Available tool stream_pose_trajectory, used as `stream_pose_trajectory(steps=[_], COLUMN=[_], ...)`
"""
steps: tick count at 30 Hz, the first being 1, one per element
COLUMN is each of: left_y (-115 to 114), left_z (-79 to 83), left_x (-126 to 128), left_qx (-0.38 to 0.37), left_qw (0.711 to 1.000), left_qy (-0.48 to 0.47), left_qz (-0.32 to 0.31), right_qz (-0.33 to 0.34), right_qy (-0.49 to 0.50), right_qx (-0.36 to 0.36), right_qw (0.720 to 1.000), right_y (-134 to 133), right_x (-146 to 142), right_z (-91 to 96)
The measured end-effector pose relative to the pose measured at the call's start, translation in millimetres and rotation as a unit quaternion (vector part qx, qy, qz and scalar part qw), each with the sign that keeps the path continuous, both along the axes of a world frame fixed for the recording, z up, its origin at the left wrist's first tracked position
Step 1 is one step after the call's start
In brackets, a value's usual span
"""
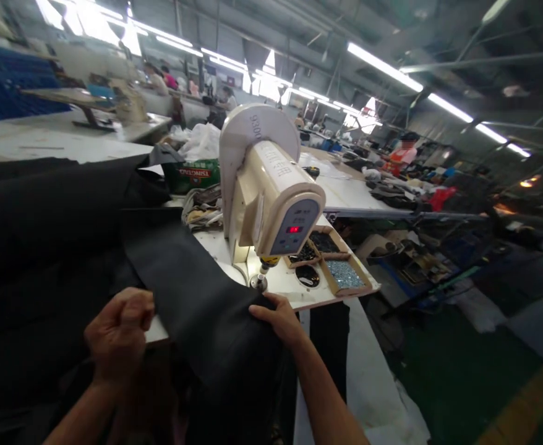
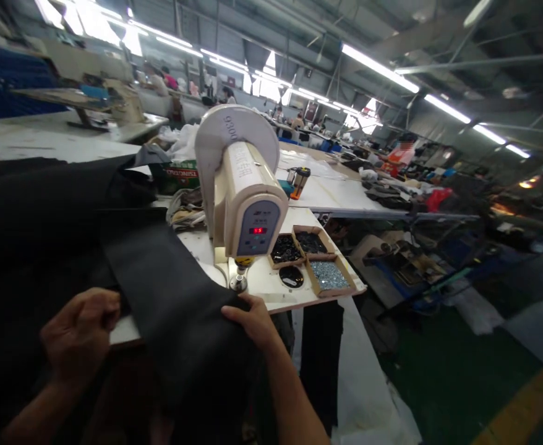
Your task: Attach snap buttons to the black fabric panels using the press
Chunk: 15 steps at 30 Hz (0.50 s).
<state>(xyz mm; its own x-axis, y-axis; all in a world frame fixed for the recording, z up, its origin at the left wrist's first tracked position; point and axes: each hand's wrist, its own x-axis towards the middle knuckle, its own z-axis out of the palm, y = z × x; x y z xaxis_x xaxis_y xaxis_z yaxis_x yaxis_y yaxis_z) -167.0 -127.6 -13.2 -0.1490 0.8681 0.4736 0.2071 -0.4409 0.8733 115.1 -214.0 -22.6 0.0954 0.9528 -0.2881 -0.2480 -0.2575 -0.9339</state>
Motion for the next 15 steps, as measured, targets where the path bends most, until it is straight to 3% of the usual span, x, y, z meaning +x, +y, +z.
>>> stream_pose_trajectory(steps=[2,5,7,10,15], left_y=[7,29,44,61,72], left_z=[25.2,50.1,53.6,45.4,30.4], left_x=[24,62,85,110,127], left_qx=[0.012,0.029,0.028,0.012,-0.031], left_qw=[0.973,0.877,0.837,0.801,0.720], left_qy=[0.147,0.300,0.331,0.342,0.422], left_qz=[-0.177,-0.374,-0.434,-0.491,-0.550], right_qz=[0.017,0.044,0.060,0.098,0.147], right_qy=[-0.004,-0.022,-0.043,-0.078,-0.215], right_qx=[-0.009,-0.007,0.000,0.015,0.033], right_qw=[1.000,0.999,0.997,0.992,0.965], right_y=[-2,-1,1,3,10], right_x=[7,14,19,28,44], right_z=[-0.5,0.7,0.8,0.1,-1.5])
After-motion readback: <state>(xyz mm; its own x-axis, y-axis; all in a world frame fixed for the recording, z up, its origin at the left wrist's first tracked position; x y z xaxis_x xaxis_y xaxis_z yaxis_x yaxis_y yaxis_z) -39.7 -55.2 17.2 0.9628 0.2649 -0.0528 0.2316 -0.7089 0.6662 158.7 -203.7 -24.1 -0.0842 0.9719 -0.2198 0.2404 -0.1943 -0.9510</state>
